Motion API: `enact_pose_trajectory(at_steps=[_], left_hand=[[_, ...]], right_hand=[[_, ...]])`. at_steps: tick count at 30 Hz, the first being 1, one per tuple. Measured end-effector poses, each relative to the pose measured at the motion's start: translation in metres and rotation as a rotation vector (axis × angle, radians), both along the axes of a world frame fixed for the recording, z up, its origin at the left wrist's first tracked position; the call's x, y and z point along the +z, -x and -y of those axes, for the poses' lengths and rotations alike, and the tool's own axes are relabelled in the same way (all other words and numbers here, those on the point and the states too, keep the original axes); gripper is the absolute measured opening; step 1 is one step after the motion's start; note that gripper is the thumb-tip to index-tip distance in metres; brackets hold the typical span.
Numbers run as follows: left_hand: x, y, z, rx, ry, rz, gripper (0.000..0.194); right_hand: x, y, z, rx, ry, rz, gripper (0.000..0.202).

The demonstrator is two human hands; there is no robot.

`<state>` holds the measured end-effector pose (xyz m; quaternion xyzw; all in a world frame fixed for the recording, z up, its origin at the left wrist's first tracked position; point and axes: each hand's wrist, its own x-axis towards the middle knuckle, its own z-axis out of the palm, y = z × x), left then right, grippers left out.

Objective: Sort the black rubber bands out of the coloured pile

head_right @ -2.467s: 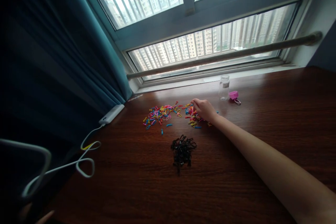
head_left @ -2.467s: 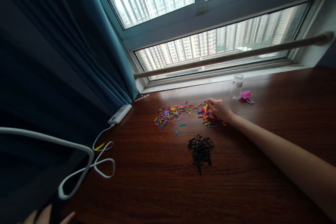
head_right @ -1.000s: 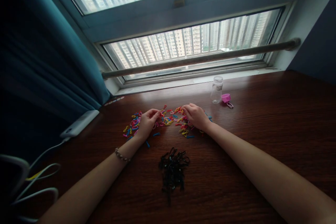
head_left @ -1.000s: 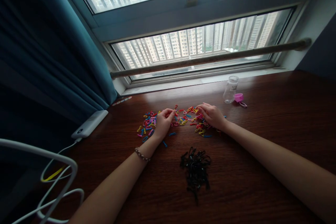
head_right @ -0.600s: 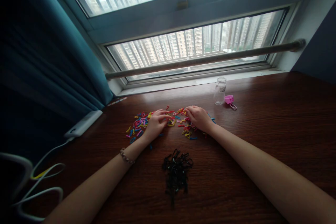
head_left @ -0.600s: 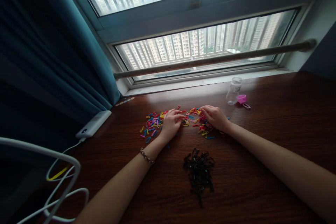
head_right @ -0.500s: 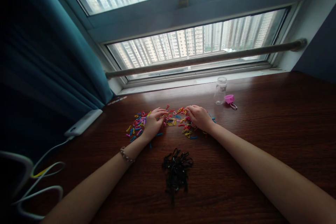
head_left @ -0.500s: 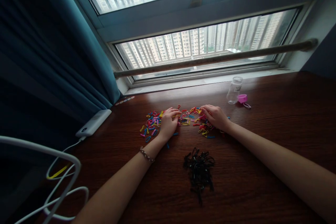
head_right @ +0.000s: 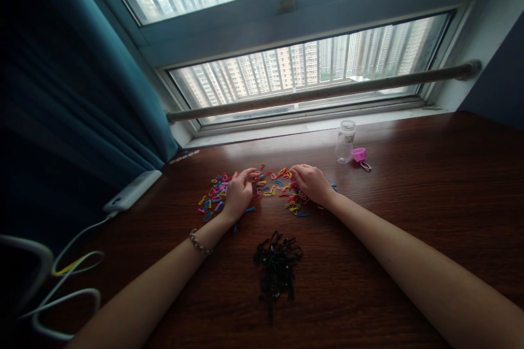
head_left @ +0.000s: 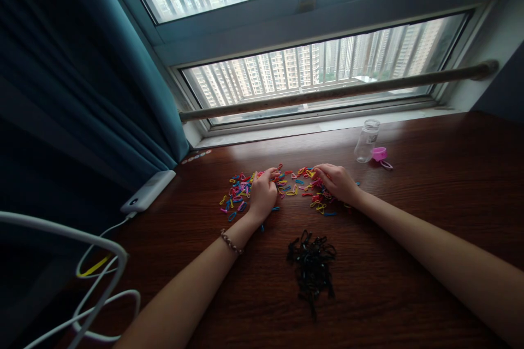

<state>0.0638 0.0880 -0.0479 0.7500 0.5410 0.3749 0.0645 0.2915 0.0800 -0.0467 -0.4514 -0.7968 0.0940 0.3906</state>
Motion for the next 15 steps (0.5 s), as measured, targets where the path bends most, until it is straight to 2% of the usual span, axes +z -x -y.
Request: enact_pose_trajectory(at_steps=[5,8,12,15], left_hand=[[-0.0024,0.0025,-0.0040,0.004,0.093,0.180,0.039],[-0.0011,0.0014,-0.0010,-0.033,0.121,0.162,0.035],[0.0022,0.0007,0.0019,-0.012,0.080,0.122,0.032],[0.0019,0.0008,0.0003,0.005,0.050,0.146,0.036]], right_hand=[[-0.0009,-0.0003,-0.0002,-0.008,0.011,0.005,0.029],[-0.0019,-0.0006,-0.0007,-0.004,0.002,0.003,0.029],[-0.0022,-0.0006,-0.0012,-0.012,-0.008,0.011,0.028],[-0.0011,0.0002,-0.0017,-0.005,-0.018,0.024,0.026]])
